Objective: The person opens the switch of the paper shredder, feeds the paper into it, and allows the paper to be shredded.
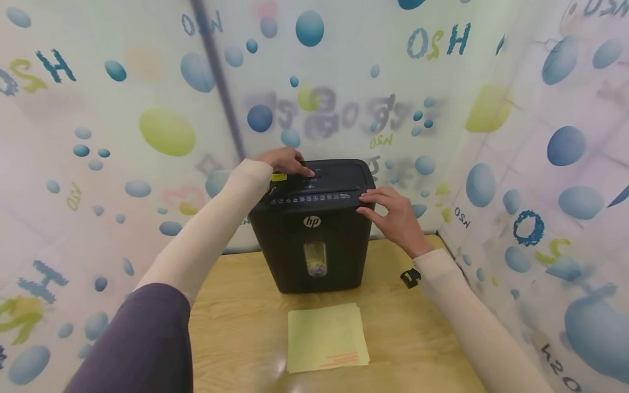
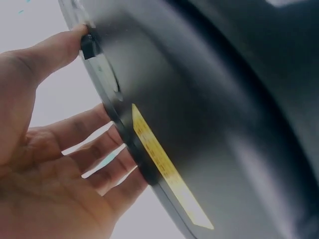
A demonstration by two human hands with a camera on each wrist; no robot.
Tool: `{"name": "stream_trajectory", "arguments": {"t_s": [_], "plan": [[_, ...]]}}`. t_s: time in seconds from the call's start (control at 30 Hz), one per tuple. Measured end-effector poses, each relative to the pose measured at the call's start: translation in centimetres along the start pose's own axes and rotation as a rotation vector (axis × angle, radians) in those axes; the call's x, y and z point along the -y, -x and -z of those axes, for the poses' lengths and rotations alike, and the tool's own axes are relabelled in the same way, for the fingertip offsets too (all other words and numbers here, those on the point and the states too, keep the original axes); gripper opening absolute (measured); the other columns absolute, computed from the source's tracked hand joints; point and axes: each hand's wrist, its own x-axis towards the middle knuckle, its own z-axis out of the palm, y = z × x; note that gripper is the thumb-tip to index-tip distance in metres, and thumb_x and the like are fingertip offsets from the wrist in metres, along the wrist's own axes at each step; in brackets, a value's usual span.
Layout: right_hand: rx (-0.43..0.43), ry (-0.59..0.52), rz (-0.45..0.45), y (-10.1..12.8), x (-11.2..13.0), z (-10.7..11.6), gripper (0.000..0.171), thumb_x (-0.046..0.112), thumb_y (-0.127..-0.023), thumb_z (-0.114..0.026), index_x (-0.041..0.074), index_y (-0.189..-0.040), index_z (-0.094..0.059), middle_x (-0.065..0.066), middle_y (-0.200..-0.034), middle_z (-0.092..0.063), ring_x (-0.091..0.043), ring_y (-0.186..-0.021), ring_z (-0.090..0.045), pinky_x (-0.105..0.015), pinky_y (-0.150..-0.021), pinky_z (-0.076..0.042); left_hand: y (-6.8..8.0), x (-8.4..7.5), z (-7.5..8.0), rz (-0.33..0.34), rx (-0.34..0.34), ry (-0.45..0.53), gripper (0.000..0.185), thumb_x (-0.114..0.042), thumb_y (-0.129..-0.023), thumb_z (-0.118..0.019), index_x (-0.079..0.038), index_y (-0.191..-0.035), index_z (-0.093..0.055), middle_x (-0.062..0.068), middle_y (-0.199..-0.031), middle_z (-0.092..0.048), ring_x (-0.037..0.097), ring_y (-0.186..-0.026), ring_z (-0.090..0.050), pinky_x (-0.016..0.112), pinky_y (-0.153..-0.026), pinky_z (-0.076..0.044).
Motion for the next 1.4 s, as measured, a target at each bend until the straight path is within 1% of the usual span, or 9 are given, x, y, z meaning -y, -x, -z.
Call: {"name": "stream_trajectory", "arguments": {"t_s": [0.2,0.3,0.47,0.57,0.73,0.93,1.13,1.27,1.4], "plan": [[0.018,0.012,-0.013,-0.4,0.1,0.2,0.032,0.007,-0.082,-0.085,0.009,-0.113,-0.079,-0.009,-0.114,-0.075,-0.027,-0.114,-0.067,-0.046,-0.103,-0.050,0.2,0.2,0.1,-0.004,-0.036,0.009,0.076,-0.057,-0.097,-0.062,-0.007,-0.152,-0.047,0.011,-0.159,-0.047,0.030,-0.143,-0.048,0.045,-0.114,-0.045],[0.031,0.015,-0.009,-0.6,0.3,0.2,0.031,0.008,-0.083,-0.085,0.009,-0.113,-0.078,-0.010,-0.115,-0.075,-0.028,-0.115,-0.066,-0.048,-0.104,-0.050,0.2,0.4,0.1,0.001,-0.038,0.002,0.076,-0.059,-0.098,-0.061,-0.007,-0.152,-0.048,0.012,-0.158,-0.048,0.030,-0.142,-0.049,0.045,-0.113,-0.045],[0.042,0.005,-0.008,-0.6,0.5,0.0,0.031,0.008,-0.083,-0.085,0.009,-0.113,-0.078,-0.011,-0.114,-0.074,-0.029,-0.114,-0.066,-0.050,-0.104,-0.050,0.6,1.0,0.0,-0.032,-0.019,0.028,0.084,-0.065,-0.098,-0.055,-0.011,-0.159,-0.036,0.010,-0.165,-0.036,0.031,-0.151,-0.038,0.047,-0.119,-0.038],[0.051,0.008,-0.011,-0.6,0.5,-0.1,0.031,0.008,-0.083,-0.085,0.009,-0.113,-0.078,-0.011,-0.115,-0.074,-0.029,-0.114,-0.066,-0.050,-0.104,-0.050,1.0,1.4,0.0,-0.055,-0.034,0.047,0.089,-0.069,-0.097,-0.052,-0.016,-0.163,-0.027,0.009,-0.170,-0.026,0.031,-0.156,-0.028,0.050,-0.122,-0.033],[0.060,0.010,-0.007,-0.6,0.6,-0.3,0.031,0.008,-0.083,-0.085,0.009,-0.113,-0.078,-0.011,-0.115,-0.074,-0.030,-0.114,-0.066,-0.051,-0.103,-0.050,1.9,2.0,0.2,-0.085,-0.111,0.071,0.093,-0.075,-0.094,-0.049,-0.020,-0.165,-0.022,0.008,-0.172,-0.019,0.033,-0.160,-0.016,0.053,-0.125,-0.027],[0.055,0.015,0.013,-0.9,0.6,-0.2,0.031,0.008,-0.083,-0.085,0.009,-0.113,-0.078,-0.011,-0.115,-0.074,-0.030,-0.114,-0.066,-0.050,-0.102,-0.051,3.1,2.2,0.5,-0.139,-0.245,0.063,0.094,-0.076,-0.093,-0.050,-0.023,-0.165,-0.021,0.010,-0.174,-0.011,0.034,-0.161,-0.007,0.055,-0.127,-0.022],[0.055,0.022,0.002,-0.6,0.6,0.0,0.030,0.008,-0.083,-0.085,0.009,-0.112,-0.078,-0.011,-0.115,-0.074,-0.030,-0.113,-0.065,-0.050,-0.100,-0.052,4.3,2.3,0.3,-0.161,-0.353,0.088,0.094,-0.077,-0.091,-0.053,-0.028,-0.164,-0.023,0.007,-0.174,-0.009,0.032,-0.161,-0.006,0.056,-0.125,-0.026],[0.052,0.036,-0.013,-0.3,0.6,0.2,0.029,0.007,-0.084,-0.084,0.009,-0.112,-0.078,-0.011,-0.114,-0.073,-0.029,-0.111,-0.065,-0.051,-0.098,-0.052,4.9,2.9,-0.1,-0.191,-0.419,0.108,0.095,-0.077,-0.090,-0.055,-0.027,-0.164,-0.025,0.007,-0.173,-0.014,0.030,-0.160,-0.012,0.054,-0.124,-0.028],[0.067,0.040,-0.019,-0.2,0.7,0.2,0.029,0.008,-0.086,-0.083,0.010,-0.114,-0.077,-0.010,-0.116,-0.073,-0.029,-0.113,-0.065,-0.052,-0.098,-0.051,6.2,3.8,-0.7,-0.216,-0.467,0.120,0.094,-0.075,-0.091,-0.056,-0.025,-0.164,-0.024,0.006,-0.171,-0.017,0.029,-0.159,-0.018,0.053,-0.124,-0.030]]}}
